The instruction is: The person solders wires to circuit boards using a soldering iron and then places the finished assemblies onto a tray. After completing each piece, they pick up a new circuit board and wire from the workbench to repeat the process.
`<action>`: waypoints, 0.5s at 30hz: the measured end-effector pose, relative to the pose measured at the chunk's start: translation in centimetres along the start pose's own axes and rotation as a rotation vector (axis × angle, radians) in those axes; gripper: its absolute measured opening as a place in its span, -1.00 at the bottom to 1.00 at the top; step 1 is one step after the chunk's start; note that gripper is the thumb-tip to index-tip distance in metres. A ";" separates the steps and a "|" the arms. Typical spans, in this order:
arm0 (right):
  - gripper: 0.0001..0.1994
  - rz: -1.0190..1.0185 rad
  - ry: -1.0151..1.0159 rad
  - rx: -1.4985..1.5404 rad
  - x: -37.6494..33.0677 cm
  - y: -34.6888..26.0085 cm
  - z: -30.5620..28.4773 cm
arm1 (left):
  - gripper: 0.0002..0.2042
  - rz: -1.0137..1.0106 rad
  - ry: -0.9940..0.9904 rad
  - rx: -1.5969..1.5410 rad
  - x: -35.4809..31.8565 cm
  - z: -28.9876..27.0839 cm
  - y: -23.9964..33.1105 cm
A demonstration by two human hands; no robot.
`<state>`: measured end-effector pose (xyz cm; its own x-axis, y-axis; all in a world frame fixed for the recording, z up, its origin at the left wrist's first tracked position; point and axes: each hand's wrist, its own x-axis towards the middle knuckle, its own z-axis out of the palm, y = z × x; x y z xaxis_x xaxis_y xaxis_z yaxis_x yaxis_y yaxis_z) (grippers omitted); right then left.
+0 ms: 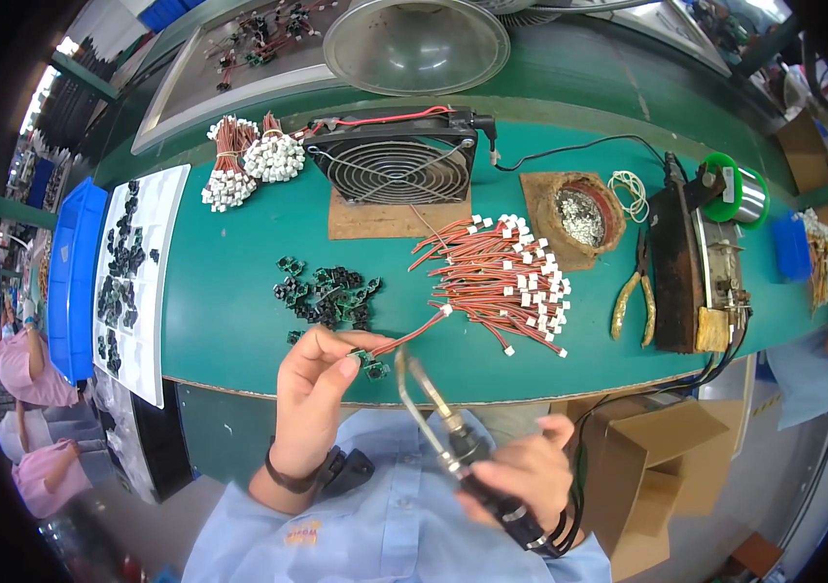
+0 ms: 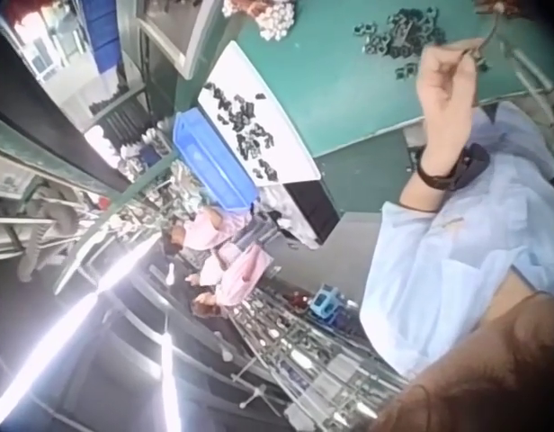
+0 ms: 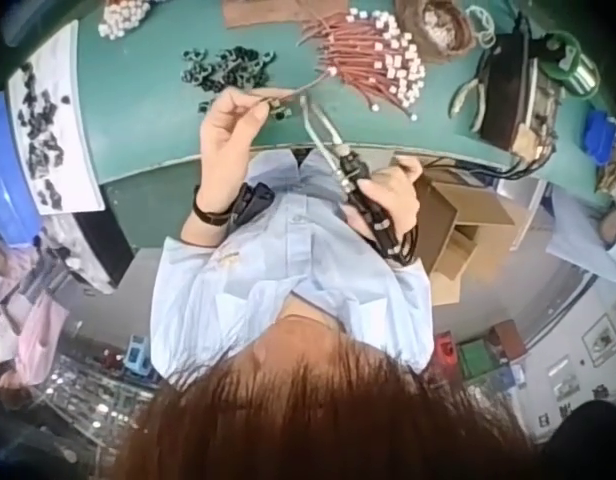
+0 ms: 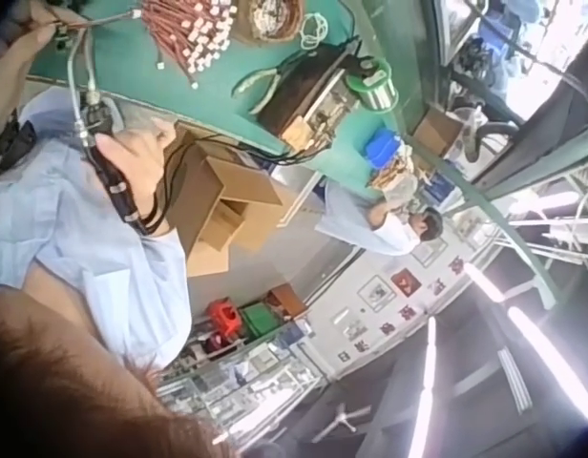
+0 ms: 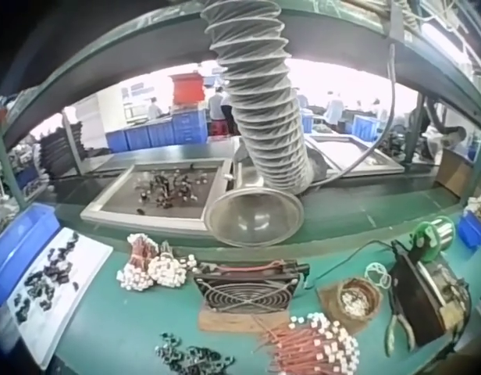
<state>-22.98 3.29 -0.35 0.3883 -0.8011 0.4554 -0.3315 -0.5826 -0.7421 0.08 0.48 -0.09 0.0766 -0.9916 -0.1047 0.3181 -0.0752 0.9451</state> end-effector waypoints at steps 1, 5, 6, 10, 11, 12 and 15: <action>-0.47 0.000 -0.004 0.002 0.2 -0.2 0.0 | -0.94 -0.001 0.004 -0.001 0.0 -0.1 0.0; -0.59 0.029 -0.090 -0.032 0.6 -1.0 0.4 | -0.94 0.023 0.008 0.030 0.0 -0.1 -0.2; -0.59 0.020 -0.083 -0.022 0.6 -0.9 0.5 | -0.94 0.030 0.007 0.034 0.0 -0.2 -0.2; -0.59 -0.005 -0.063 0.005 0.7 -0.7 0.8 | -0.94 0.038 0.011 0.042 -0.1 -0.1 -0.2; -0.59 -0.008 -0.057 0.009 0.7 -0.6 0.8 | -0.93 0.030 0.013 0.042 -0.2 -0.1 -0.1; -0.59 -0.011 -0.050 0.013 0.7 -0.6 0.9 | -0.93 0.022 0.014 0.042 -0.2 -0.1 -0.1; -0.59 -0.002 -0.057 0.015 0.8 -0.6 0.9 | -0.93 0.024 0.016 0.047 -0.3 -0.1 -0.2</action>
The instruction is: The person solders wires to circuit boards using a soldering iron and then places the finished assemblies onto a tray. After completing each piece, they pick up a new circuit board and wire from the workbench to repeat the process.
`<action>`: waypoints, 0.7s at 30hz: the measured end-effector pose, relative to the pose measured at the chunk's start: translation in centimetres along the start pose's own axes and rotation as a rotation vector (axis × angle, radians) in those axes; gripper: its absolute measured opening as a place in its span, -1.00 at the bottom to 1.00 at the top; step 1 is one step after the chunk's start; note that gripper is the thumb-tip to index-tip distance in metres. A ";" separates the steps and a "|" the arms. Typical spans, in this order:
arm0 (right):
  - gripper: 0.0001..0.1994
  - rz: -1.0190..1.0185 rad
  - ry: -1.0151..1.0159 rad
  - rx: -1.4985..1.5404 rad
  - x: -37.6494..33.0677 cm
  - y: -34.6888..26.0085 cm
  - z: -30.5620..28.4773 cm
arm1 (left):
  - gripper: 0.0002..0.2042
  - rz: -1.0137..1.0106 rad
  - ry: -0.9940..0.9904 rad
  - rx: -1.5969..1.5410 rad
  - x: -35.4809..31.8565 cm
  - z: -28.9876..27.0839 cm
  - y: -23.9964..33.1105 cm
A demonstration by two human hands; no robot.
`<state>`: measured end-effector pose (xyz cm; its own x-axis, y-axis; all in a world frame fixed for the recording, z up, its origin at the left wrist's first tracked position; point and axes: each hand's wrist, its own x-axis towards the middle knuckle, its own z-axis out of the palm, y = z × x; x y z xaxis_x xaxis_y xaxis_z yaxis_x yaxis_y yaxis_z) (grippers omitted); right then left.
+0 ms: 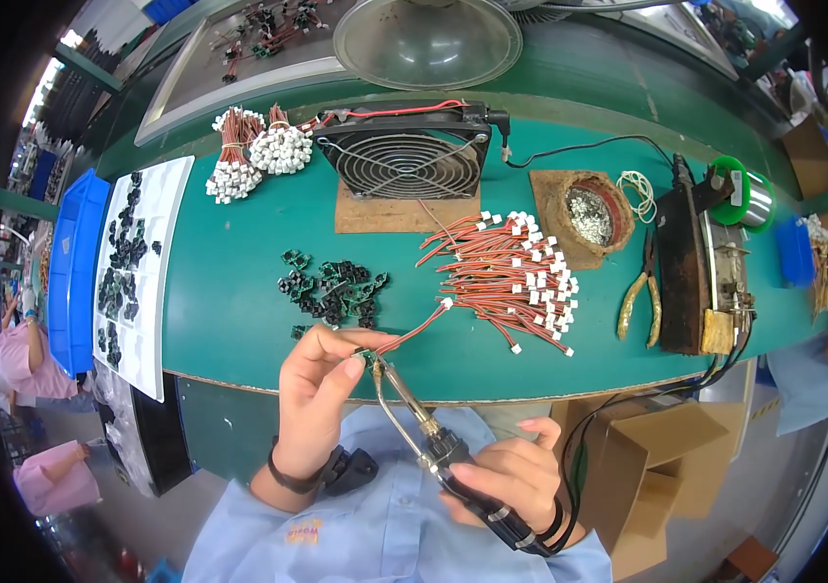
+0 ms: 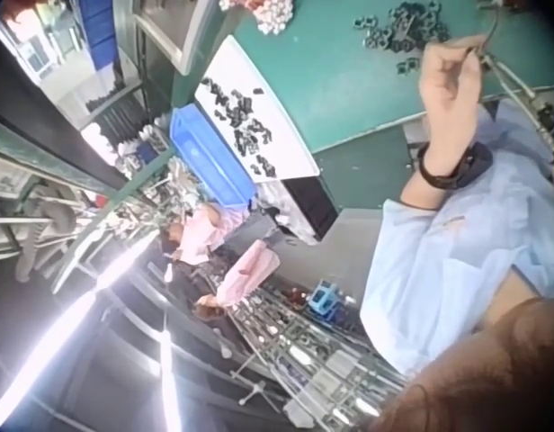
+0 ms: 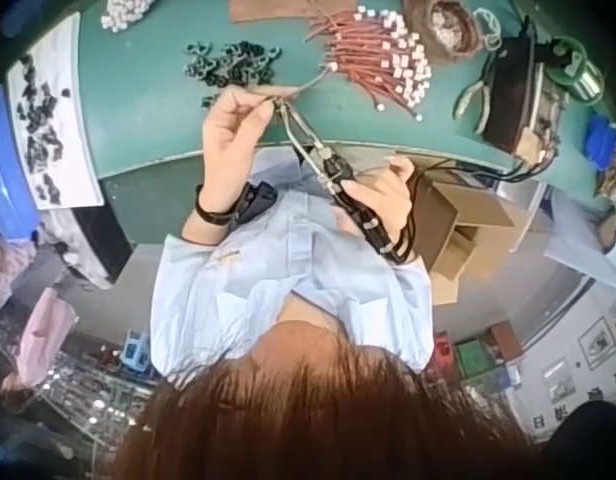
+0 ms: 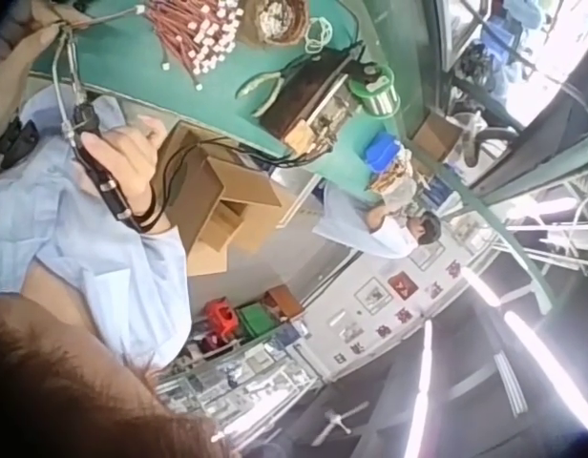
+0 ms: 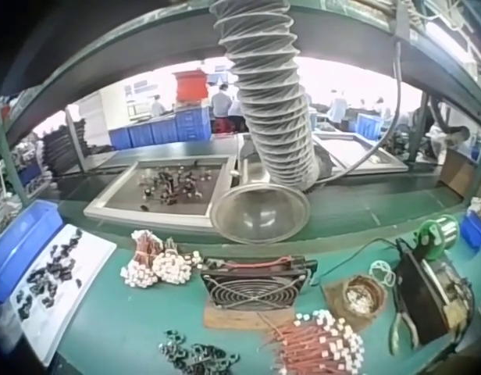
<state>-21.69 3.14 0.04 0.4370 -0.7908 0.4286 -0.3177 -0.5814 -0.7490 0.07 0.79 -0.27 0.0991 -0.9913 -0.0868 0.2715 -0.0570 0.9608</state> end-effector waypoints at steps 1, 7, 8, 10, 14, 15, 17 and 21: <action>-0.59 0.005 -0.003 0.001 0.0 0.0 0.0 | -0.93 0.001 0.001 0.002 0.0 0.0 0.0; -0.60 -0.003 0.013 0.006 -0.3 0.1 0.0 | -0.94 0.024 -0.010 0.012 -0.1 0.0 -0.1; -0.60 -0.002 0.011 0.008 -0.4 0.1 -0.1 | -0.94 0.018 -0.014 0.011 -0.1 0.1 -0.1; -0.60 0.000 0.009 0.011 -0.4 0.2 -0.1 | -0.94 0.011 -0.019 0.011 -0.2 0.2 0.0; -0.60 0.001 0.009 0.014 -0.5 0.2 -0.1 | -0.94 0.001 -0.020 0.006 -0.2 0.3 0.1; -0.60 0.001 0.007 0.013 -0.5 0.2 -0.1 | -0.94 0.005 -0.020 0.009 -0.2 0.4 0.1; -0.60 0.001 0.003 0.010 -0.5 0.2 -0.2 | -0.94 0.014 -0.020 0.016 -0.2 0.5 0.1; -0.59 0.004 0.003 0.018 -0.5 0.2 -0.3 | -0.94 0.015 -0.028 0.030 -0.2 0.5 0.2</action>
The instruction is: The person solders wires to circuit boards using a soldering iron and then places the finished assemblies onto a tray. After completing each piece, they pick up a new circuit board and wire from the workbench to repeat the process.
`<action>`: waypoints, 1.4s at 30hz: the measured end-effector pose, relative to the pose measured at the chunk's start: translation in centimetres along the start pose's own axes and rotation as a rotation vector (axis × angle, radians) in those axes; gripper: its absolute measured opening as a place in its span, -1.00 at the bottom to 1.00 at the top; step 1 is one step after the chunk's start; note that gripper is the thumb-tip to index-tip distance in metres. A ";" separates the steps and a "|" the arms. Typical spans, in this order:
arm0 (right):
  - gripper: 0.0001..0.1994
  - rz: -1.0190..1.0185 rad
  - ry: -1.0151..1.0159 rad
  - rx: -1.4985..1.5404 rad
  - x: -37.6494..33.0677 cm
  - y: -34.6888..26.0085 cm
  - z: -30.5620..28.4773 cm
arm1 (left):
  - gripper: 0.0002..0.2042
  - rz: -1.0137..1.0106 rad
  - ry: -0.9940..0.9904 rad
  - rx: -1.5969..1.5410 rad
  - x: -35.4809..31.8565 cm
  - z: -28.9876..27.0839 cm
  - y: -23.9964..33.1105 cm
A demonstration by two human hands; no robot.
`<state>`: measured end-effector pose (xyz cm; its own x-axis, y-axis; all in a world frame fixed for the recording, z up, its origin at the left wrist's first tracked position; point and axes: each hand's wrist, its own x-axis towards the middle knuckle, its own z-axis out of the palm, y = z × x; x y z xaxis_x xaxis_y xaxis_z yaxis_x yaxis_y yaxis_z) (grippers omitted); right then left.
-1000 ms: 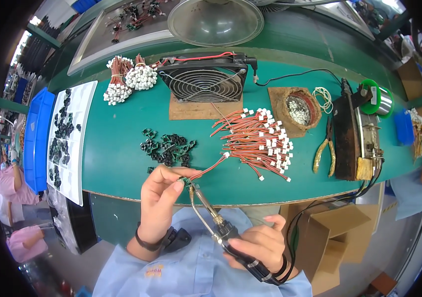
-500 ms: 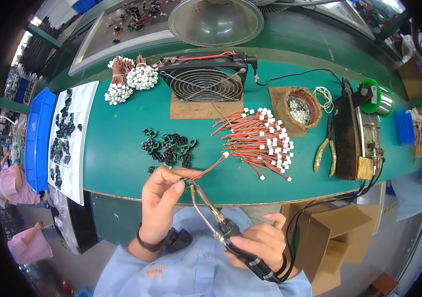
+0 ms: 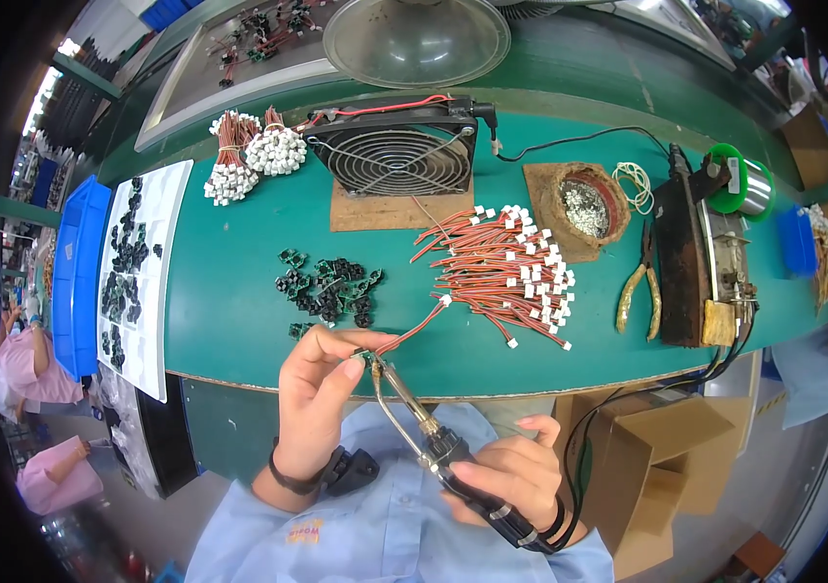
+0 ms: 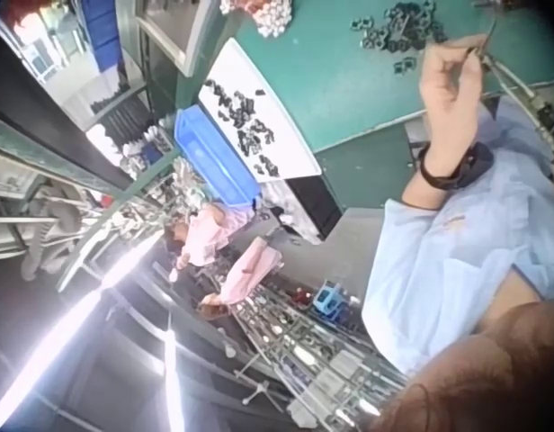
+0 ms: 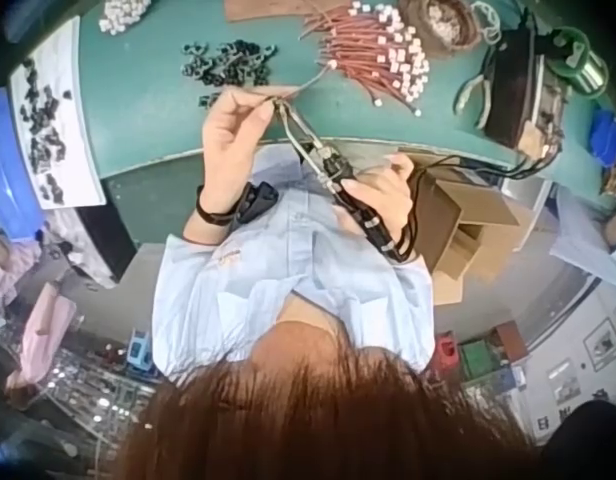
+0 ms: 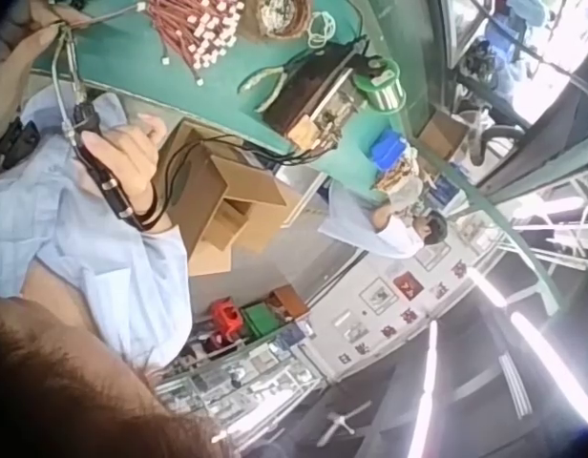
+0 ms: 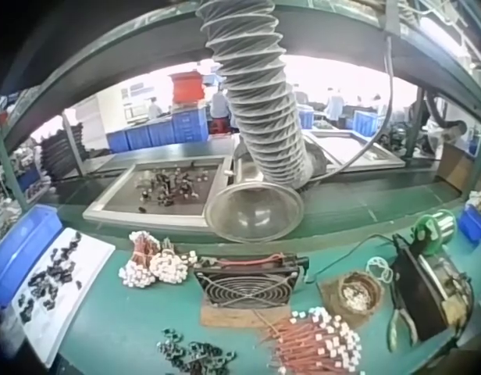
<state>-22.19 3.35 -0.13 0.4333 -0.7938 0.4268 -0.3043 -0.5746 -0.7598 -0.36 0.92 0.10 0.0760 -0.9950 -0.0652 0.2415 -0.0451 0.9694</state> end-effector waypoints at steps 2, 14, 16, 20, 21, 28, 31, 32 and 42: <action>-0.59 0.002 -0.002 0.003 -0.1 0.0 0.0 | -0.94 0.002 -0.003 0.003 0.0 0.0 -0.1; -0.58 -0.004 0.006 0.032 -0.1 0.2 0.0 | -0.96 0.002 -0.013 -0.014 -0.1 0.0 -0.1; -0.59 0.004 -0.007 0.030 0.0 0.2 -0.1 | -0.94 -0.009 -0.015 -0.039 -0.1 0.0 0.0; -0.59 -0.015 0.008 0.036 -0.1 0.4 0.1 | -0.94 0.001 -0.004 0.008 -0.1 0.1 0.0; -0.59 -0.015 0.007 0.037 -0.1 0.4 0.2 | -0.94 0.001 -0.003 0.008 -0.1 0.1 0.0; -0.60 0.003 0.004 0.052 -0.3 0.1 0.1 | -0.94 0.018 0.014 0.004 -0.1 0.1 0.1; -0.60 -0.007 0.012 0.055 -0.3 0.2 0.2 | -0.94 0.019 0.017 -0.004 -0.2 0.1 0.0; -0.60 -0.013 0.015 0.057 -0.3 0.2 0.2 | -0.94 0.019 0.020 -0.008 -0.2 0.1 0.0; -0.60 -0.013 0.011 0.054 -0.4 0.1 0.1 | -0.94 0.030 0.012 0.009 -0.3 0.1 0.1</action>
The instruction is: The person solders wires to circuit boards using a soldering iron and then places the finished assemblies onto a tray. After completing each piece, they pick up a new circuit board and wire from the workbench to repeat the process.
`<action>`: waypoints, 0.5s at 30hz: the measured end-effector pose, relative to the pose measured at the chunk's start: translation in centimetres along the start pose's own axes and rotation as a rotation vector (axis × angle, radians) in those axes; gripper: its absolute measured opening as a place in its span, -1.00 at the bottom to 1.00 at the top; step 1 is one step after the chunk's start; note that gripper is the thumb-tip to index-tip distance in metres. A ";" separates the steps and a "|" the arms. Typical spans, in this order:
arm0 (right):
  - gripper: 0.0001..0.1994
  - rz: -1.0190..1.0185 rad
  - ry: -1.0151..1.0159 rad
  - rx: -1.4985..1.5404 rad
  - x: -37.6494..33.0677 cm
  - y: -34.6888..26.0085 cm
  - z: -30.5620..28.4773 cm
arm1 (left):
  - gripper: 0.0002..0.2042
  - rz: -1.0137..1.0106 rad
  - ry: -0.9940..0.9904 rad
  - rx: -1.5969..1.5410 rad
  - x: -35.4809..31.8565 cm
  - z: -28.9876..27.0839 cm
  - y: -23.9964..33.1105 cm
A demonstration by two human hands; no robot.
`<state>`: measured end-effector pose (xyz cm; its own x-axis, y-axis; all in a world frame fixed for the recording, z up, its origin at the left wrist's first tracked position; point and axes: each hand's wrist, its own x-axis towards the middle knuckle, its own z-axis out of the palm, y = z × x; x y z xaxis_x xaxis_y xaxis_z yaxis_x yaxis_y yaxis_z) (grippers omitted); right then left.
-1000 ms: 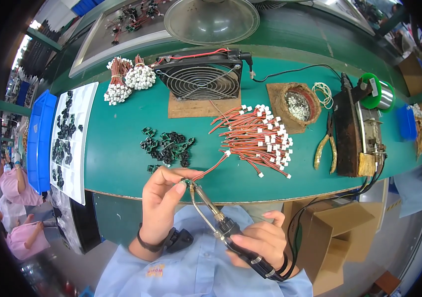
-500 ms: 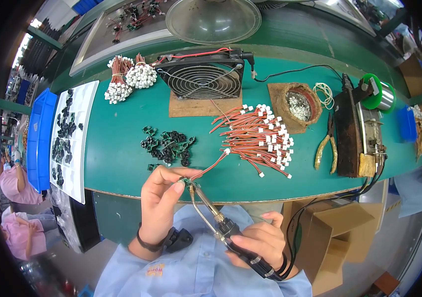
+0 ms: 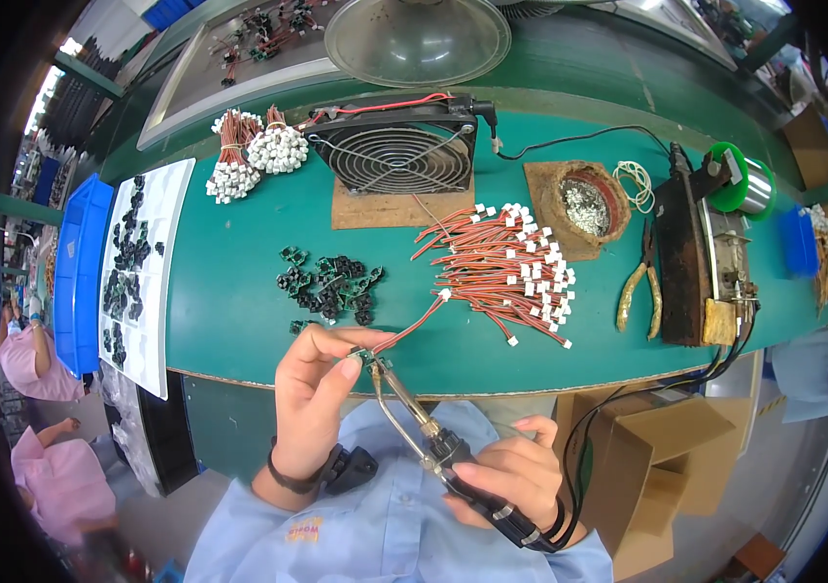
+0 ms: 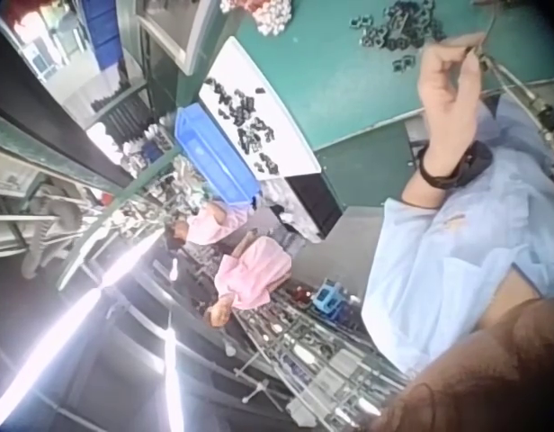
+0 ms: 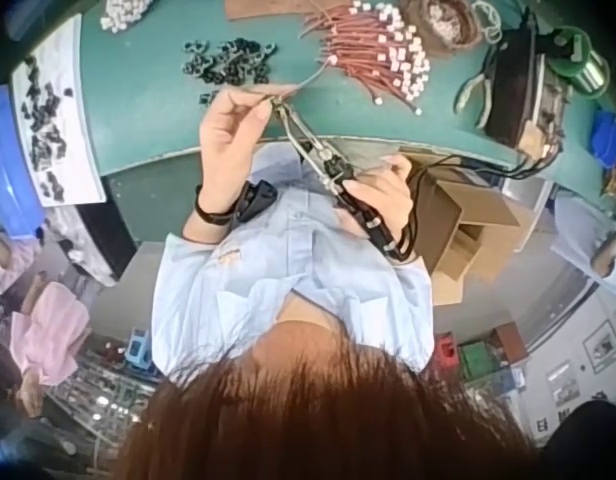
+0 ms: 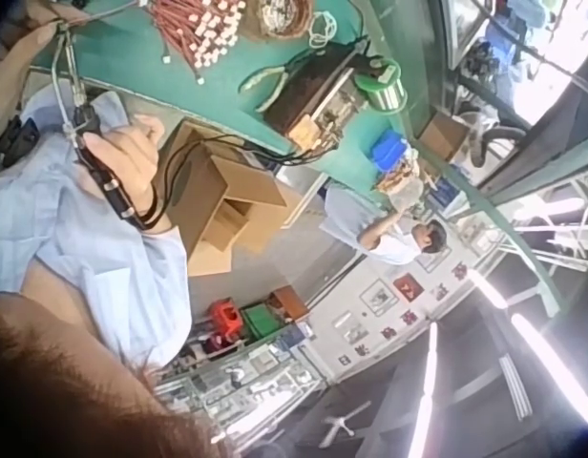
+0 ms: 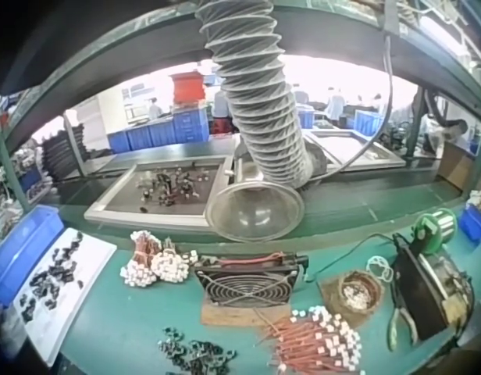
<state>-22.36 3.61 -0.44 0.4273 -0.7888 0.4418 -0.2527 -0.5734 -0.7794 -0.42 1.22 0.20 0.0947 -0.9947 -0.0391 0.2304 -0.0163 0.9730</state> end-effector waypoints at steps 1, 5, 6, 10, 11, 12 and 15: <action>-0.60 -0.003 0.006 0.001 0.0 0.0 0.0 | -0.94 0.004 -0.003 0.009 0.0 0.0 0.0; -0.60 -0.016 0.016 0.010 -0.1 0.2 0.0 | -0.94 0.008 -0.008 0.017 0.0 0.0 0.0; -0.59 -0.021 0.018 0.014 -0.1 0.2 0.0 | -0.94 0.008 -0.008 0.017 0.0 0.0 0.0; -0.59 -0.030 0.014 0.010 0.0 0.2 0.0 | -0.94 0.022 -0.013 0.021 0.0 0.0 0.0; -0.59 -0.030 0.014 0.011 0.0 0.2 0.0 | -0.94 0.022 -0.013 0.022 0.0 0.0 0.0; -0.59 -0.025 0.015 0.011 0.0 0.2 0.0 | -0.94 0.017 -0.015 0.015 0.0 0.0 0.0; -0.59 -0.017 0.017 0.012 0.0 0.1 -0.1 | -0.95 0.006 -0.019 0.000 0.0 0.1 0.0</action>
<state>-22.49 3.50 -0.49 0.4169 -0.7826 0.4623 -0.2352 -0.5841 -0.7768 -0.53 1.22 0.19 0.0777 -0.9966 -0.0289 0.2294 -0.0104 0.9733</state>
